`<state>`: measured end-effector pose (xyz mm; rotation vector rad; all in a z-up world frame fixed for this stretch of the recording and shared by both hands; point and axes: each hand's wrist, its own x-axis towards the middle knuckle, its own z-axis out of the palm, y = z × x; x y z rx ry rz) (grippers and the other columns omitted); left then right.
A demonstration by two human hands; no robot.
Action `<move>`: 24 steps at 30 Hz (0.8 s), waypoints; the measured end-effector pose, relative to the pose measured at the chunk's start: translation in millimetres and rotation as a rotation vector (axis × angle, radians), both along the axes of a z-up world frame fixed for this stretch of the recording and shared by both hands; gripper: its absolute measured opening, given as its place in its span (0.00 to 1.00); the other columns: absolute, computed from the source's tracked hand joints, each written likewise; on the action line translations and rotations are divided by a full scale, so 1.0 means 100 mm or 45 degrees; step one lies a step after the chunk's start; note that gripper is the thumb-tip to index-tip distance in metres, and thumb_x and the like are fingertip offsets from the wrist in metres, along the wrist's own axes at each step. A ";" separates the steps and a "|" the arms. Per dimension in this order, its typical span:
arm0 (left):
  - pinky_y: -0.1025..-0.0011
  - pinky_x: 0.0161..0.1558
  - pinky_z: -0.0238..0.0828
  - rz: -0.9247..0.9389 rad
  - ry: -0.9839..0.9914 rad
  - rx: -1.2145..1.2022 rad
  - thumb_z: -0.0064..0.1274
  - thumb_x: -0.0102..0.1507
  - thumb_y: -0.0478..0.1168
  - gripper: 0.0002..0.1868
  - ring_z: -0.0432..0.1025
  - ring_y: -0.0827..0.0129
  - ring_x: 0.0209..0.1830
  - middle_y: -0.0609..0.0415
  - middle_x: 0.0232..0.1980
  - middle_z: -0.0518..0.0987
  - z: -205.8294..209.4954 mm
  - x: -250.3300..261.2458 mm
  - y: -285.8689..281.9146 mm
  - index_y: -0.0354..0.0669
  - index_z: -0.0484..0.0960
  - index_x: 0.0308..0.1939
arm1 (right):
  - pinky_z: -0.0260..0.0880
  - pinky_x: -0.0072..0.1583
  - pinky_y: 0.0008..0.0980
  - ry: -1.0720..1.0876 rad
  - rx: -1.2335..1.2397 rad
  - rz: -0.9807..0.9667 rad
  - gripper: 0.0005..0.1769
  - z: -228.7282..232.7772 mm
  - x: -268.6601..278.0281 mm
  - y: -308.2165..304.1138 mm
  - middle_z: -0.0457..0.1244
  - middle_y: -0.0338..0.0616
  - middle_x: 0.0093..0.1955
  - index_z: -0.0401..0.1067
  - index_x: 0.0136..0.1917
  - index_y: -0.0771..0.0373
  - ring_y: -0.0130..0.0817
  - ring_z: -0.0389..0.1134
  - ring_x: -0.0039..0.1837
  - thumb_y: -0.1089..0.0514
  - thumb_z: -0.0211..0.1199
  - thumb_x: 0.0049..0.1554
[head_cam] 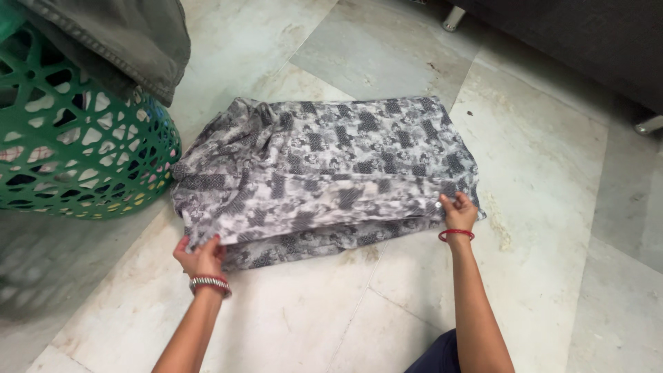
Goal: The person takes a patterned shirt from a green laundry basket, lays it on the floor, and folds it neatly by hand. After folding the first shirt, the person reaches back into the basket and begins handling a second striped shirt.
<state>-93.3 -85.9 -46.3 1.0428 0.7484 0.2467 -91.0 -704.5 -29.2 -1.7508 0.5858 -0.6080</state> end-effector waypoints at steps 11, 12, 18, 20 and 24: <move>0.64 0.35 0.79 -0.362 0.392 0.169 0.58 0.63 0.42 0.32 0.77 0.58 0.34 0.42 0.53 0.77 0.40 -0.38 -0.31 0.46 0.62 0.68 | 0.70 0.45 0.30 0.665 -0.258 -0.224 0.38 0.10 -0.19 -0.19 0.69 0.47 0.43 0.67 0.65 0.63 0.28 0.68 0.41 0.62 0.81 0.44; 0.64 0.32 0.78 -0.387 0.447 0.195 0.57 0.65 0.46 0.30 0.78 0.57 0.31 0.40 0.53 0.78 0.43 -0.33 -0.30 0.45 0.64 0.67 | 0.71 0.46 0.31 0.660 -0.244 -0.210 0.38 0.11 -0.18 -0.22 0.70 0.47 0.43 0.67 0.66 0.63 0.28 0.69 0.42 0.64 0.79 0.44; 0.60 0.27 0.78 -0.645 0.474 0.671 0.55 0.63 0.48 0.23 0.80 0.59 0.24 0.43 0.42 0.83 0.55 -0.27 -0.15 0.45 0.75 0.60 | 0.73 0.51 0.33 0.000 -0.207 -0.276 0.31 0.02 -0.15 -0.30 0.70 0.47 0.47 0.70 0.65 0.63 0.34 0.70 0.48 0.66 0.74 0.49; 0.62 0.30 0.76 -0.782 0.550 0.993 0.55 0.65 0.52 0.23 0.80 0.60 0.23 0.41 0.34 0.85 0.57 -0.29 -0.10 0.46 0.78 0.60 | 0.72 0.53 0.38 0.049 -0.415 -0.306 0.29 -0.02 -0.17 -0.27 0.70 0.49 0.48 0.69 0.64 0.63 0.39 0.71 0.49 0.64 0.74 0.50; 0.62 0.35 0.73 -0.917 0.580 1.739 0.55 0.65 0.58 0.21 0.79 0.62 0.30 0.51 0.31 0.86 0.61 -0.31 -0.02 0.54 0.83 0.56 | 0.67 0.59 0.48 0.177 -0.876 -0.333 0.28 -0.07 -0.21 -0.15 0.68 0.54 0.54 0.69 0.64 0.65 0.50 0.69 0.57 0.60 0.73 0.52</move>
